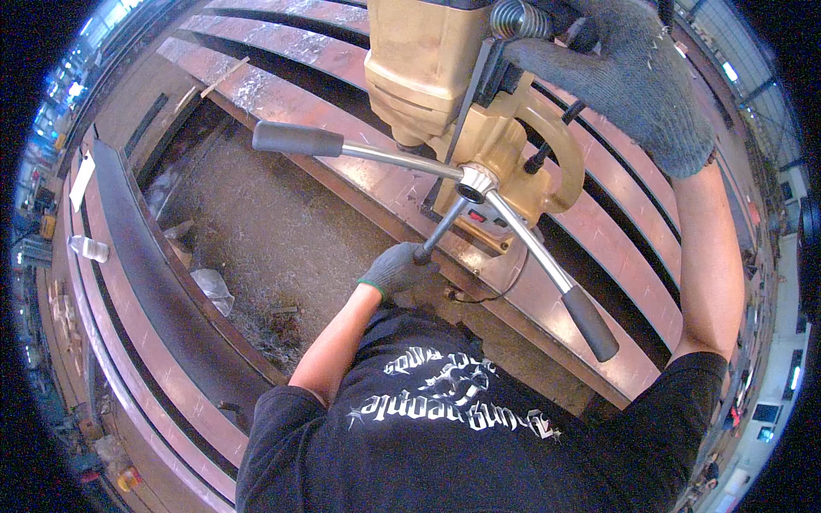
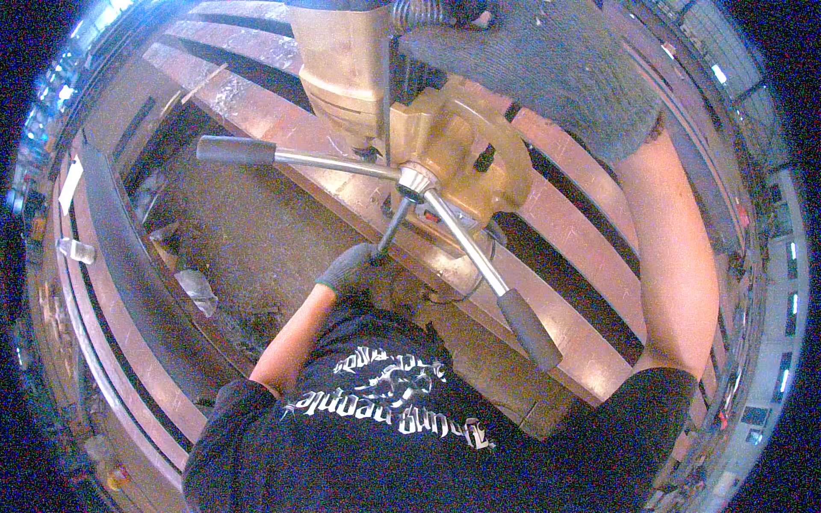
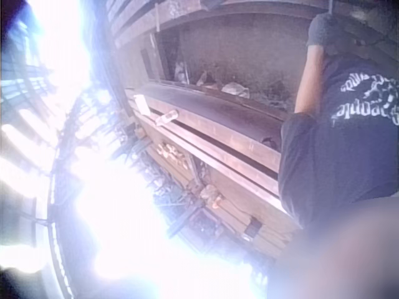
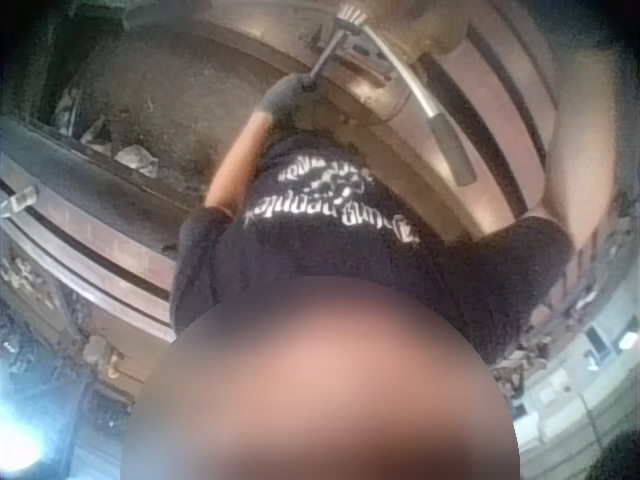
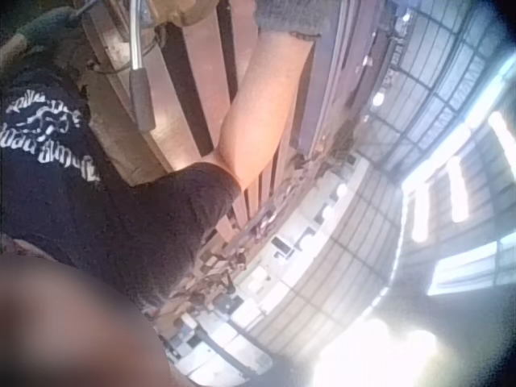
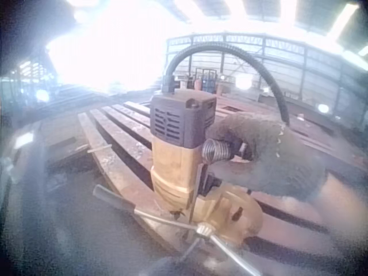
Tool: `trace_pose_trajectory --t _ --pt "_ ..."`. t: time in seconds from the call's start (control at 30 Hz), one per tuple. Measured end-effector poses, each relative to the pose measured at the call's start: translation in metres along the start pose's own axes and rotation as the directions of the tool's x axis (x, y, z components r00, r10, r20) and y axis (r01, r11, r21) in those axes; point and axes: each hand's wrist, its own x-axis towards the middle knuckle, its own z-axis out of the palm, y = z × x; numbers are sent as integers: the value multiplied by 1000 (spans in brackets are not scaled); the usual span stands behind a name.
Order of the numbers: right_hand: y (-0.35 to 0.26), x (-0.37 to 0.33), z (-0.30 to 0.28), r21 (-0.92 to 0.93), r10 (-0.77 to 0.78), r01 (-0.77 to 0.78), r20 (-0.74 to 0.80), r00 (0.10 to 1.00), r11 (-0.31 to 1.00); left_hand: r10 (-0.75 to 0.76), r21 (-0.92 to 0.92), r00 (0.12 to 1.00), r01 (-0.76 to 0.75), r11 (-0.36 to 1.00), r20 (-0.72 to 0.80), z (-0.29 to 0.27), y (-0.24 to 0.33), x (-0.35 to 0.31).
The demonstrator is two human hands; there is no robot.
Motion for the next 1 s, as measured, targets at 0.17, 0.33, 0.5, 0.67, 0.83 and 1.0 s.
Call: trace_pose_trajectory --t 0.17,0.33,0.5,0.67,0.83,1.0 --pt "-17 -3 3 -39 71 -72 -28 997 997 -49 59 999 49 997 4 -7 12 -5" --pt "8 2 -6 238 51 -59 39 998 970 -24 18 999 23 1000 27 -3 4 -2" --pt "5 -4 -11 488 162 -147 11 987 860 -29 48 999 29 998 16 -9 15 -5" --pt "-19 -17 -18 243 240 -224 -36 970 944 -3 -148 997 14 989 74 8 9 -2" --pt "-2 -32 -12 504 263 -189 -79 962 843 21 -133 995 -8 991 95 20 5 4" --pt "-21 -46 -12 191 293 -253 -226 929 949 84 -144 996 -79 986 30 14 12 -3"
